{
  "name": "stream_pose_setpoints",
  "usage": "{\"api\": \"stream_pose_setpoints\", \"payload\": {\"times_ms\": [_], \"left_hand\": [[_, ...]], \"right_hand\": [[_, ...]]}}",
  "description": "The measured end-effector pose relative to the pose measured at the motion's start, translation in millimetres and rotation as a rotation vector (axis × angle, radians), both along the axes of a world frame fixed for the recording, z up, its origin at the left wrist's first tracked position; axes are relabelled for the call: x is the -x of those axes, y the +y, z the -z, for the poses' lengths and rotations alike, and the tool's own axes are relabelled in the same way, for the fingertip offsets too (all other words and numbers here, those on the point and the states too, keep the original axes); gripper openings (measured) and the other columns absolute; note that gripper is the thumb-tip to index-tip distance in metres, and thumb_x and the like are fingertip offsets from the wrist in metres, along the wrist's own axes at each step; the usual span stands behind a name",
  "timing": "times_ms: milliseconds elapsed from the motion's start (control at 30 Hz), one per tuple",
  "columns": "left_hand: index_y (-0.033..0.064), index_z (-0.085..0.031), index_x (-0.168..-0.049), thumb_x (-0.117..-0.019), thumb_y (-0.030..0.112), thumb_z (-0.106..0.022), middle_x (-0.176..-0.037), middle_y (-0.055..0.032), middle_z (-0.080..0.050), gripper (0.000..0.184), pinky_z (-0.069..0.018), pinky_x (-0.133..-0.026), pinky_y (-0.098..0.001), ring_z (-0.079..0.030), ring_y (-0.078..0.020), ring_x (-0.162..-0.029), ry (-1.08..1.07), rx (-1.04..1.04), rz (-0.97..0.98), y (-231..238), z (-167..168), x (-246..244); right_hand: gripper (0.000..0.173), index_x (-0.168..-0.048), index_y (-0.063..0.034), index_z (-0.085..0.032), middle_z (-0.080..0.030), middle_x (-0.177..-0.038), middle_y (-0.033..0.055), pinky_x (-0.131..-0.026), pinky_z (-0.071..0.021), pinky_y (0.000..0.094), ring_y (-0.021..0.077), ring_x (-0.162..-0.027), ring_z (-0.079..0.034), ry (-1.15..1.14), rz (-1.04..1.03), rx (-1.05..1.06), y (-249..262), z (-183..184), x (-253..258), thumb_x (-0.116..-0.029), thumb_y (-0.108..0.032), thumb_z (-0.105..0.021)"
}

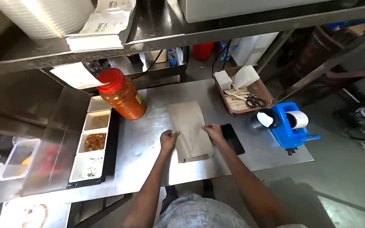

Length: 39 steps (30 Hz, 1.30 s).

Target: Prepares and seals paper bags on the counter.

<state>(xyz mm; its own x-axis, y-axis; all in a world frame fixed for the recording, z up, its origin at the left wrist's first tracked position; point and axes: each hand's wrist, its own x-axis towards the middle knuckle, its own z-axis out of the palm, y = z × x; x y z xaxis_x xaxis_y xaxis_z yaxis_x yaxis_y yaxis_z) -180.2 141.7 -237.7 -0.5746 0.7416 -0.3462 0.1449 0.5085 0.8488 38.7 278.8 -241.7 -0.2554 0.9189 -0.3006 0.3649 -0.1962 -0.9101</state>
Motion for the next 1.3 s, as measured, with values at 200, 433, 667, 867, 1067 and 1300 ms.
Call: {"api": "stream_pose_setpoints", "payload": {"times_ms": [200, 433, 667, 867, 1067, 1300], "left_hand": [[0.0010, -0.072, -0.097, -0.0850, 0.036, -0.085, -0.081, -0.0138, -0.070, 0.039, -0.0593, -0.072, -0.0492, -0.069, -0.0258, -0.071, -0.011, 0.079, 0.117, -29.3, -4.3, -13.6], [0.0031, -0.069, -0.109, -0.0857, 0.030, -0.085, -0.090, -0.0113, -0.074, 0.038, -0.0612, -0.081, -0.0481, -0.073, -0.0231, -0.081, 0.013, 0.081, 0.182, -45.4, -0.8, -18.8], [0.0132, -0.048, -0.140, -0.0784, 0.033, -0.089, -0.084, -0.0111, -0.069, 0.077, -0.0586, -0.068, -0.0530, -0.068, -0.0286, -0.071, 0.292, 0.150, 0.193, -61.8, 2.3, -20.4], [0.0033, -0.043, -0.154, -0.0813, 0.051, -0.080, -0.112, -0.0253, -0.066, 0.095, -0.0566, -0.078, -0.0586, -0.066, -0.0400, -0.091, 0.689, -0.134, 0.329, -89.5, -32.6, -20.6], [0.0088, -0.076, -0.107, -0.0958, 0.024, -0.070, -0.098, -0.0032, -0.075, 0.020, -0.0619, -0.074, -0.0292, -0.070, -0.0091, -0.080, 0.217, -0.464, 0.794, -17.5, -88.2, -214.8], [0.0072, -0.057, -0.144, -0.1048, 0.035, -0.058, -0.135, -0.0124, -0.065, 0.048, -0.0555, -0.101, -0.0405, -0.067, -0.0210, -0.115, -0.350, -0.051, 1.117, 130.0, -29.2, -419.0]], "right_hand": [[0.028, -0.106, -0.0007, -0.070, -0.070, -0.090, 0.0140, -0.075, -0.0570, 0.0460, 0.0245, -0.078, -0.067, -0.084, -0.134, 0.044, -34.5, -1.6, -22.9, -0.0876, -0.018, -0.082], [0.056, -0.135, -0.0092, -0.059, -0.070, -0.089, 0.0116, -0.071, -0.0583, 0.0464, 0.0241, -0.073, -0.067, -0.225, -0.243, 0.013, -54.0, -7.3, -37.2, -0.0853, -0.018, -0.084], [0.071, -0.146, -0.0164, -0.049, -0.065, -0.102, 0.0146, -0.069, -0.0578, 0.0504, 0.0288, -0.077, -0.065, -0.339, -0.185, -0.306, -74.6, 14.5, -41.6, -0.0836, -0.016, -0.083], [0.024, -0.114, -0.0199, -0.076, -0.069, -0.103, 0.0037, -0.079, -0.0601, 0.0390, 0.0161, -0.088, -0.067, -0.446, 0.017, -0.502, -62.5, -75.5, -117.9, -0.0930, -0.030, -0.072], [0.042, -0.117, -0.0136, -0.075, -0.062, -0.129, 0.0210, -0.097, -0.0452, 0.0655, 0.0441, -0.119, -0.055, -0.575, 0.581, -0.449, 53.3, -127.8, -332.4, -0.0972, -0.049, -0.064], [0.040, -0.106, 0.0028, -0.072, -0.071, -0.105, 0.0213, -0.093, -0.0520, 0.0570, 0.0329, -0.100, -0.067, -0.237, 0.299, 0.099, 110.6, -71.0, -407.9, -0.0941, -0.035, -0.074]]}}
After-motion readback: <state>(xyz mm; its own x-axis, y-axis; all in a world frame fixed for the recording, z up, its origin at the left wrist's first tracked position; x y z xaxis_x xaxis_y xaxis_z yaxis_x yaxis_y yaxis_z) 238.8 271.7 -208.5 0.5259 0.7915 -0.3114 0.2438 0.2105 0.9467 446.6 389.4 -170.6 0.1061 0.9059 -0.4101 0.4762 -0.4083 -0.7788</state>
